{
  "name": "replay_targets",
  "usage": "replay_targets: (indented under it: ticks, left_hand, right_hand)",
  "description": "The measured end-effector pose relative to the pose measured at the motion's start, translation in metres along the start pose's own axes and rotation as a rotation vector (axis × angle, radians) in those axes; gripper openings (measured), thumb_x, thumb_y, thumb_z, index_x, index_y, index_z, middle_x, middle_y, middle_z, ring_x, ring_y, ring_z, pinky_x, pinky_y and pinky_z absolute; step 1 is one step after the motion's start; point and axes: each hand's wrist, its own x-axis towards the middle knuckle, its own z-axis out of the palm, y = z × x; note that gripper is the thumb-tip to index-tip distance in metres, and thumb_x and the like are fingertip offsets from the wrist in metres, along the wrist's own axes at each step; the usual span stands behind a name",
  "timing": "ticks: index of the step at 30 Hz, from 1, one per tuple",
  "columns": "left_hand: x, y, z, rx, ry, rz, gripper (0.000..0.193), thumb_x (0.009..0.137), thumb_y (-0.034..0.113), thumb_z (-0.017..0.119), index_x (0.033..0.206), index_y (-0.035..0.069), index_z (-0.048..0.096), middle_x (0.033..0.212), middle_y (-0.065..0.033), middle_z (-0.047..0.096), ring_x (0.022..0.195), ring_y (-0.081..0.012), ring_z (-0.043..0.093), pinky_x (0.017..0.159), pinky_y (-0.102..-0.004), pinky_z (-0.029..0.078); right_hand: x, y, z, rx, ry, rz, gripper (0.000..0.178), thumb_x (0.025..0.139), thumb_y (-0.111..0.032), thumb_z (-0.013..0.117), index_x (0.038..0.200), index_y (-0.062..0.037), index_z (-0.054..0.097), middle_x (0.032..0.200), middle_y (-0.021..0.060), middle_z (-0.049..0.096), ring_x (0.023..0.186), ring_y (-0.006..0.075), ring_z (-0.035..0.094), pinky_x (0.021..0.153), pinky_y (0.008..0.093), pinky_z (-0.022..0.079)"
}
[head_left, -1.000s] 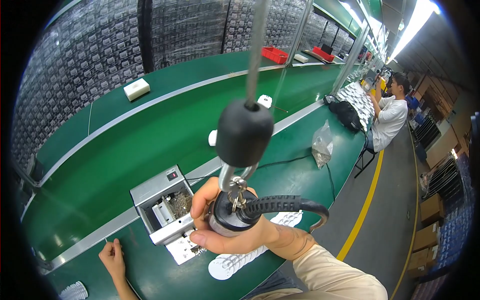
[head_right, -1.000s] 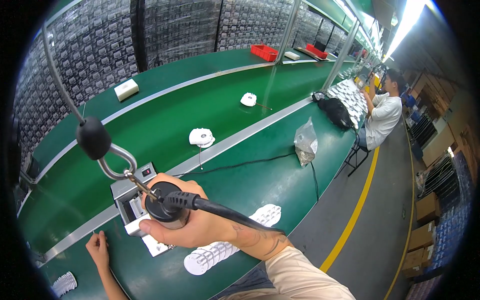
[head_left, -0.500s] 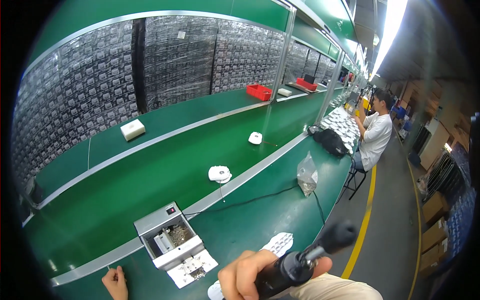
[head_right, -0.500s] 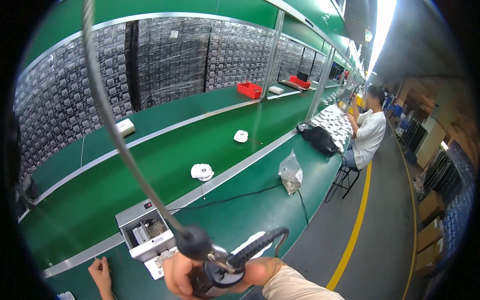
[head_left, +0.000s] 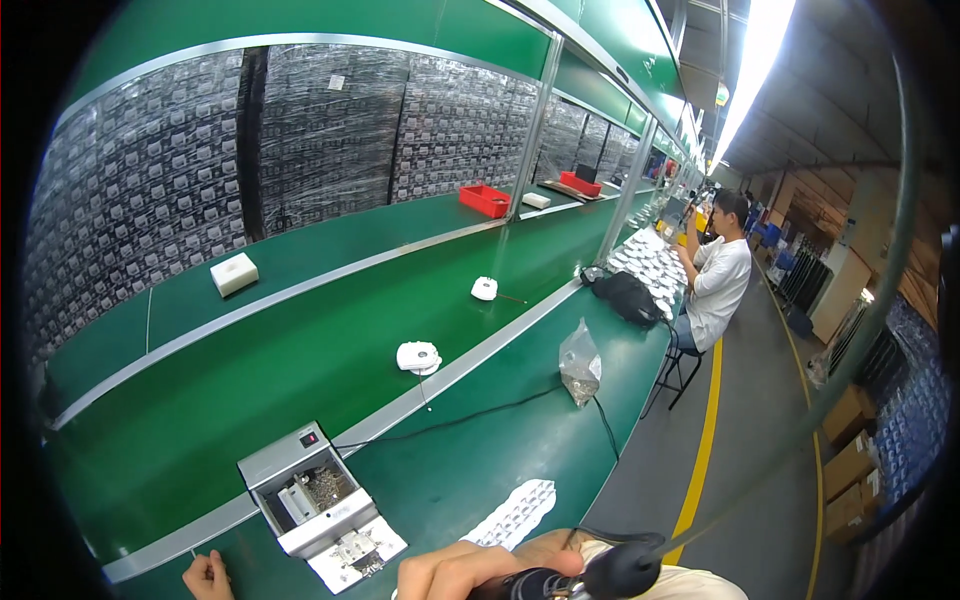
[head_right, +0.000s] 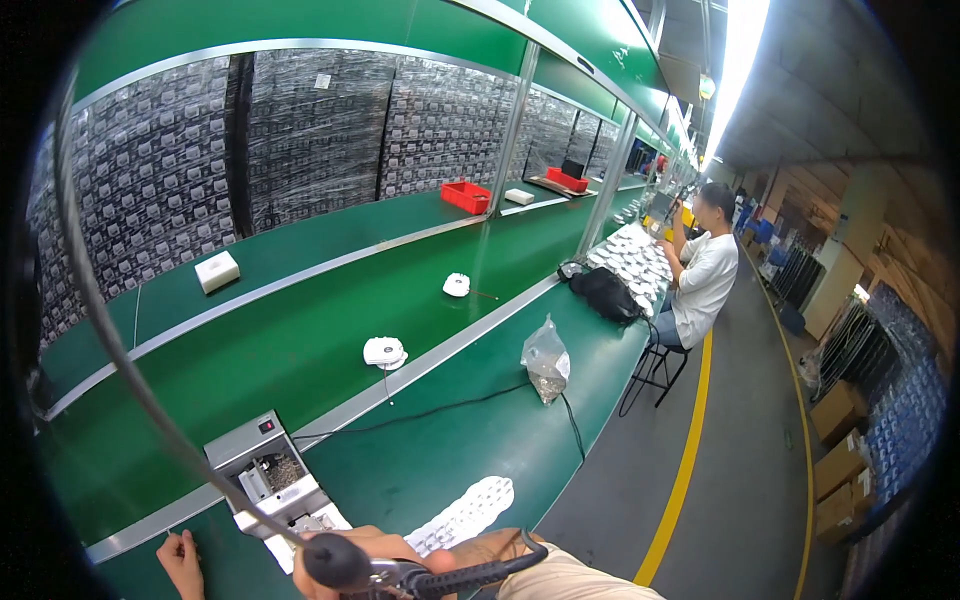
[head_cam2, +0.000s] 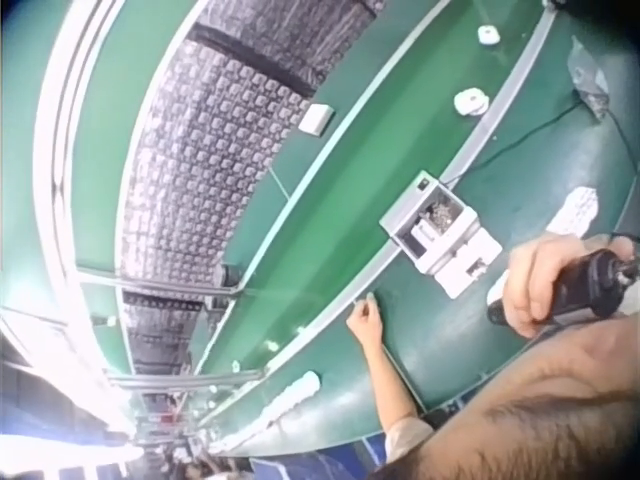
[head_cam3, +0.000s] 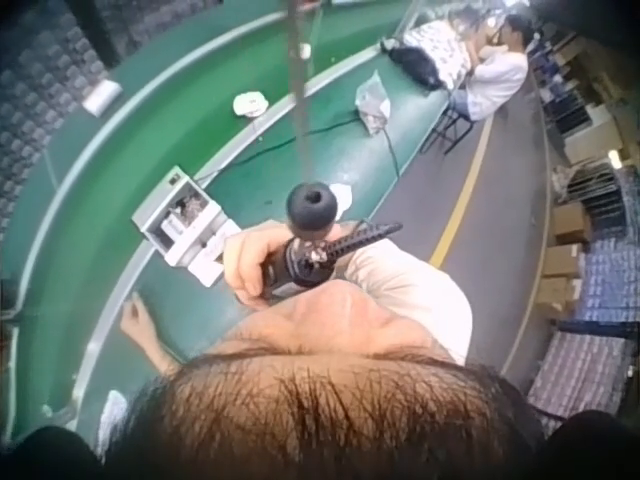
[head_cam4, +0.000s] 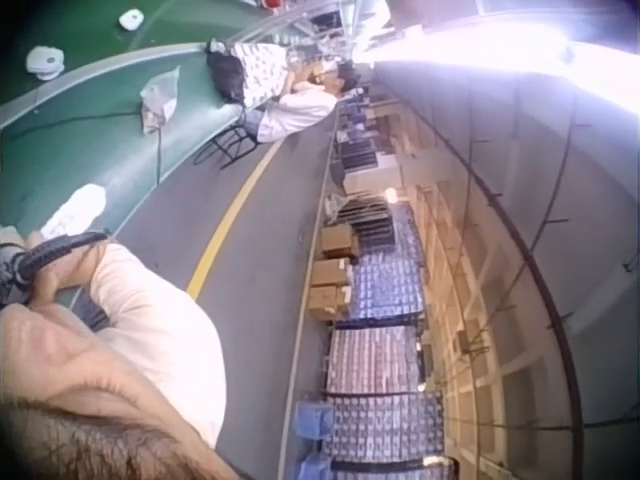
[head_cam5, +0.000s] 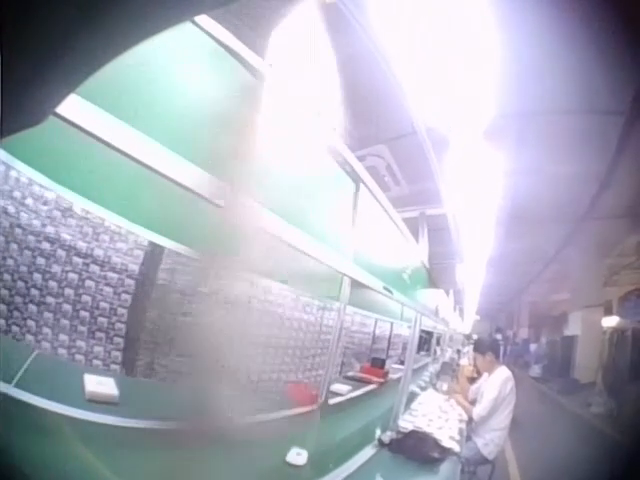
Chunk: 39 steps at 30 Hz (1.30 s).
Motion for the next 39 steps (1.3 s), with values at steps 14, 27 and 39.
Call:
replay_targets:
  ticks: [14,27,39]
  left_hand:
    - [0.005,-0.058,0.029,-0.179,0.081,0.007,0.041,0.089,0.012,0.057,0.054,0.003,0.037,0.046,0.0002,0.035,0.041,-0.0058,0.032,0.04,-0.0256,0.022]
    - [0.007,-0.033,0.027,-0.114,0.064,0.032,0.041,0.088,0.011,0.058,0.054,0.002,0.036,0.046,-0.0002,0.033,0.043,-0.007,0.03,0.042,-0.0276,0.021]
    - [0.006,-0.052,0.027,-0.093,0.09,0.021,0.041,0.086,0.01,0.059,0.052,0.001,0.037,0.044,-0.0012,0.035,0.042,-0.0067,0.032,0.04,-0.0271,0.022]
  right_hand:
    - [-0.001,0.024,-0.012,-0.183,-0.009,-0.472,0.031,0.093,-0.025,0.051,0.091,0.0059,0.05,0.089,0.0191,0.049,0.059,0.0269,0.057,0.052,0.0341,0.048]
    - [0.017,-0.001,0.001,-0.218,0.019,-0.592,0.06,0.092,-0.054,0.037,0.088,0.0041,0.05,0.083,0.0164,0.048,0.055,0.0235,0.051,0.048,0.0316,0.045]
    - [-0.003,0.012,-0.014,-0.301,0.023,-0.555,0.014,0.09,-0.008,0.052,0.09,0.0061,0.049,0.088,0.0195,0.049,0.06,0.0276,0.056,0.052,0.0347,0.047]
